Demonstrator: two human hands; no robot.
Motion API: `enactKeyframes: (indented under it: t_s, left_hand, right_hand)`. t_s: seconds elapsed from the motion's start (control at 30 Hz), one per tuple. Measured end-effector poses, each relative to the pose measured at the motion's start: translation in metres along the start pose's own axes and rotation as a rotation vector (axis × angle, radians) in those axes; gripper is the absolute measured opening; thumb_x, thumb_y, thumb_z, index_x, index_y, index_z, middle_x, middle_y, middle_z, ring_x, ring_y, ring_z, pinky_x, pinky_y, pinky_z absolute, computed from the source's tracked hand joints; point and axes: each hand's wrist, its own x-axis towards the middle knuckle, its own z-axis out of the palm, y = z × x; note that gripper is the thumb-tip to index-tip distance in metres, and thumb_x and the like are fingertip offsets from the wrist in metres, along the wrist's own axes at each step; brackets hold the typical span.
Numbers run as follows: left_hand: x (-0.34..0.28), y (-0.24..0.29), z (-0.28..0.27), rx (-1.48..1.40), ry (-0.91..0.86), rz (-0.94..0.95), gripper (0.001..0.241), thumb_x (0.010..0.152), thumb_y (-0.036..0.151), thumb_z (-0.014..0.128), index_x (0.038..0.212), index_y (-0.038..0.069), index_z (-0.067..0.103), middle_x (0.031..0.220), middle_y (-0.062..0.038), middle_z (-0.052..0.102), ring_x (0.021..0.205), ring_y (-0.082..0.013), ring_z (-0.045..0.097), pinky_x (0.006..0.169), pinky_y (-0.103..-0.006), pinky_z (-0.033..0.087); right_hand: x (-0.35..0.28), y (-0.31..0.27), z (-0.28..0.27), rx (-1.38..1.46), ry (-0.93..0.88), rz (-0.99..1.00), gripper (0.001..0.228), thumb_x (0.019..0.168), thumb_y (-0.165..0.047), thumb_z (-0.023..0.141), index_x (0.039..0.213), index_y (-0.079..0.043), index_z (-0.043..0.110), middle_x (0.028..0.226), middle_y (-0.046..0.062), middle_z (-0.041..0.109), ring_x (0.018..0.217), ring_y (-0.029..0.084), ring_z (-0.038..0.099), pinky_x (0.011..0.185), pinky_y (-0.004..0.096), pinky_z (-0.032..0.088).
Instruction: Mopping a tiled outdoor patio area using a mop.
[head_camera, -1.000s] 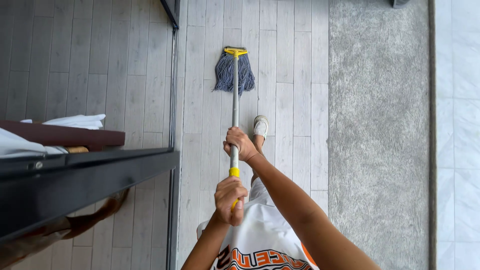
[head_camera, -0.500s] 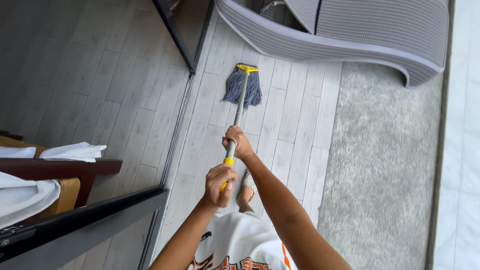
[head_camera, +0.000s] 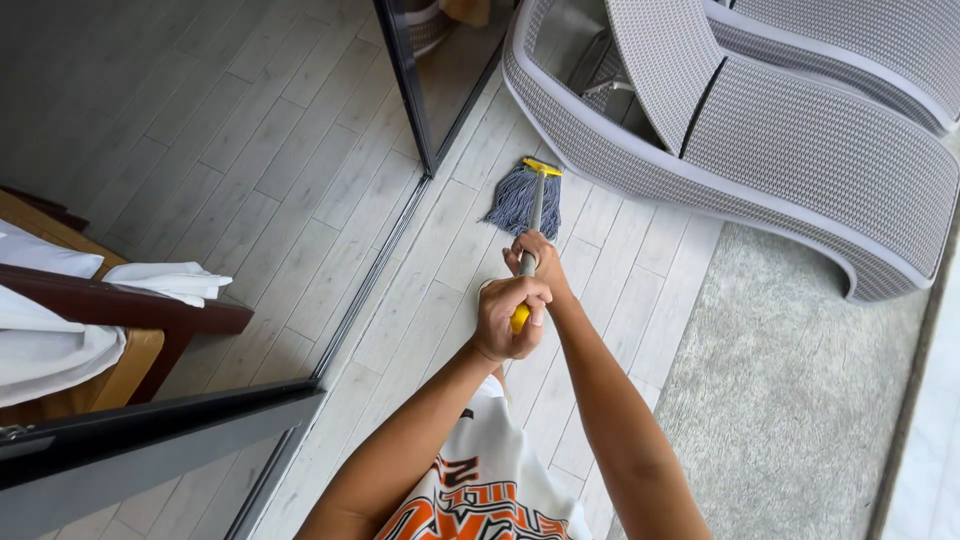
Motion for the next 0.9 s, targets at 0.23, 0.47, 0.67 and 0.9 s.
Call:
enactKeyframes:
  t_s: [0.23, 0.47, 0.67, 0.9]
  left_hand:
    - [0.063, -0.082, 0.038, 0.005, 0.19, -0.144, 0.031, 0.083, 0.038, 0.075, 0.085, 0.011, 0.06, 0.065, 0.004, 0.063, 0.063, -0.0154, 0.066, 0.076, -0.0287, 0.057]
    - [0.127, -0.24, 0.111, -0.283, 0.341, -0.612, 0.027, 0.086, -0.004, 0.07, 0.104, 0.011, 0.058, 0.085, 0.0, 0.06, 0.08, -0.0109, 0.056, 0.073, -0.0236, 0.047]
    - [0.168, -0.3, 0.13, -0.148, 0.338, -0.465, 0.02, 0.084, -0.003, 0.076, 0.096, 0.005, 0.063, 0.079, -0.011, 0.066, 0.076, -0.0174, 0.063, 0.075, -0.0349, 0.054]
    - [0.108, -0.422, 0.119, -0.02, 0.144, -0.877, 0.044, 0.089, 0.025, 0.074, 0.129, 0.013, 0.06, 0.127, -0.004, 0.067, 0.112, -0.018, 0.066, 0.1, -0.0338, 0.059]
  right_hand:
    - [0.09, -0.106, -0.12, 0.117, -0.226, 0.054, 0.056, 0.086, -0.013, 0.062, 0.138, 0.002, 0.048, 0.134, 0.032, 0.054, 0.129, 0.053, 0.049, 0.11, 0.065, 0.037]
    - [0.224, -0.144, -0.213, 0.498, -0.121, -0.027, 0.041, 0.097, -0.008, 0.044, 0.133, 0.012, 0.047, 0.126, 0.029, 0.062, 0.132, 0.041, 0.057, 0.114, 0.058, 0.039]
    - [0.312, -0.138, -0.223, 0.418, -0.335, -0.066, 0.043, 0.087, -0.021, 0.046, 0.111, 0.005, 0.07, 0.089, 0.019, 0.074, 0.088, 0.026, 0.073, 0.087, 0.041, 0.055]
    - [0.389, -0.11, -0.191, 0.778, -0.704, -0.3, 0.095, 0.064, -0.096, 0.059, 0.068, -0.002, 0.07, 0.057, 0.009, 0.063, 0.049, 0.023, 0.064, 0.048, 0.031, 0.054]
